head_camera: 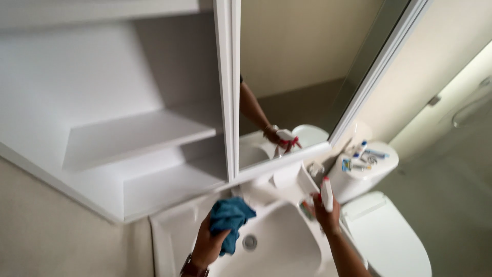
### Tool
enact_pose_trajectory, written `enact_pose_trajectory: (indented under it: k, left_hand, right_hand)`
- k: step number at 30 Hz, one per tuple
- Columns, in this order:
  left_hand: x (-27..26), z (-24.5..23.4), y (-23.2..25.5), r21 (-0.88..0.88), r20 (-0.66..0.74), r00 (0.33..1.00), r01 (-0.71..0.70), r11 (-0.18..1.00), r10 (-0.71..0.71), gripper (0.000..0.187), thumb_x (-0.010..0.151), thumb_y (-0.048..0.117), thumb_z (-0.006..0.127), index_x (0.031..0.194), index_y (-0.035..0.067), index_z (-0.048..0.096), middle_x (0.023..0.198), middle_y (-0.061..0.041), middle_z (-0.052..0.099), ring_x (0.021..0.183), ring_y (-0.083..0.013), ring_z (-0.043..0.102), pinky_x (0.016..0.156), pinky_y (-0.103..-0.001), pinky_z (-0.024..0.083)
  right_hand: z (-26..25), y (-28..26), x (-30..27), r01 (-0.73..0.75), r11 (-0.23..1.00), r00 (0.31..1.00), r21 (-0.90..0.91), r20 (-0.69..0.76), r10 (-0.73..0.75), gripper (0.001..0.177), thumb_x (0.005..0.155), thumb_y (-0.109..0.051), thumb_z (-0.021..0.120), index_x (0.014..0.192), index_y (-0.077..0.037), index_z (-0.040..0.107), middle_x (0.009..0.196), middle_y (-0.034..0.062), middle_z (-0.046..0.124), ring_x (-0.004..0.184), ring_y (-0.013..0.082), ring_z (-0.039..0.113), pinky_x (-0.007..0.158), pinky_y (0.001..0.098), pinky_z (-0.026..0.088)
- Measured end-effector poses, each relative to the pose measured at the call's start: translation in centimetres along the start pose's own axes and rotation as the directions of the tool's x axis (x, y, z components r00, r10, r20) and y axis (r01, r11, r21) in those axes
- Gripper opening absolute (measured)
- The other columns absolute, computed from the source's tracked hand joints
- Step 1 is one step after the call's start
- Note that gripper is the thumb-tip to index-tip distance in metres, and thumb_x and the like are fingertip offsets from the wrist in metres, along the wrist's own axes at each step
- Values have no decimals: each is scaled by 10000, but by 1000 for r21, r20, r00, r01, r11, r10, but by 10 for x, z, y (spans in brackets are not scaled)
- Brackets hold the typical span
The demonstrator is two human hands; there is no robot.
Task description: The person sprays a cleaning solution onto a blue cloth and wipes the interior shelves of a white bathroom cabinet. They then spray the mirror and wipe it clean with the same cloth, finishing by closing the cabinet door.
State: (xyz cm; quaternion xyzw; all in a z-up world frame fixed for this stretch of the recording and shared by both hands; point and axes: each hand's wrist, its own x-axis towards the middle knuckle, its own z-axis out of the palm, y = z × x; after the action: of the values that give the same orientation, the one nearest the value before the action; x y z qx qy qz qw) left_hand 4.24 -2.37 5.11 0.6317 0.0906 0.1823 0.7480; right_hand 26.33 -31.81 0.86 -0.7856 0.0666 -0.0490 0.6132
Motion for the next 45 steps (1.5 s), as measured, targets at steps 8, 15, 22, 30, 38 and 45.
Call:
enact_pose_trajectory:
  k: [8,15,22,30,38,45]
  left_hand:
    - [32,-25,11,260,5,1000,-24,965,23,443,770,164,803,1188,58,701,955,-50,798,817,-134,652,695,-292,527]
    - [47,-33,26,241,-148,982,147,959,-113,532,757,36,785,1286,96,765,952,-75,872,856,-164,740,794,-273,572]
    - [61,-49,5,78,-212,968,152,985,-132,682,686,-18,806,1356,29,686,1227,-147,838,1114,-269,792,1010,-341,602]
    - [77,-69,-34,364,-208,978,101,926,-24,743,642,187,877,1361,157,693,1207,-49,855,1172,-209,779,1047,-295,558]
    - [67,-46,-5,147,-229,973,55,988,-20,603,694,65,830,1290,35,742,1172,-141,865,1103,-267,808,986,-310,595]
    - [77,-70,-33,293,-187,981,102,951,-47,755,660,136,873,1388,112,673,1185,-79,863,1100,-223,809,1012,-277,581]
  right_hand:
    - [-48,-142,-59,589,789,797,176,35,-603,128,1004,-88,556,1021,21,622,919,120,718,1011,246,736,978,401,539]
    - [-65,-248,-98,682,606,706,410,-152,-692,465,1035,-195,457,1449,14,422,1134,254,637,550,225,592,624,409,569]
    - [-70,-292,-104,766,566,630,304,-184,-755,427,1050,-249,478,1270,116,514,738,151,595,774,251,654,794,424,570]
    - [-72,-319,-104,838,474,518,272,-120,-847,344,1081,-286,442,928,-12,583,640,80,579,877,234,672,1070,460,527]
    - [-81,-323,-94,756,595,653,271,-375,-658,203,1098,-149,404,1212,8,461,871,126,564,576,218,560,668,387,553]
    - [-87,-296,-97,715,646,698,266,-326,-638,469,1072,-182,458,1481,41,406,1187,204,622,568,225,552,691,402,550]
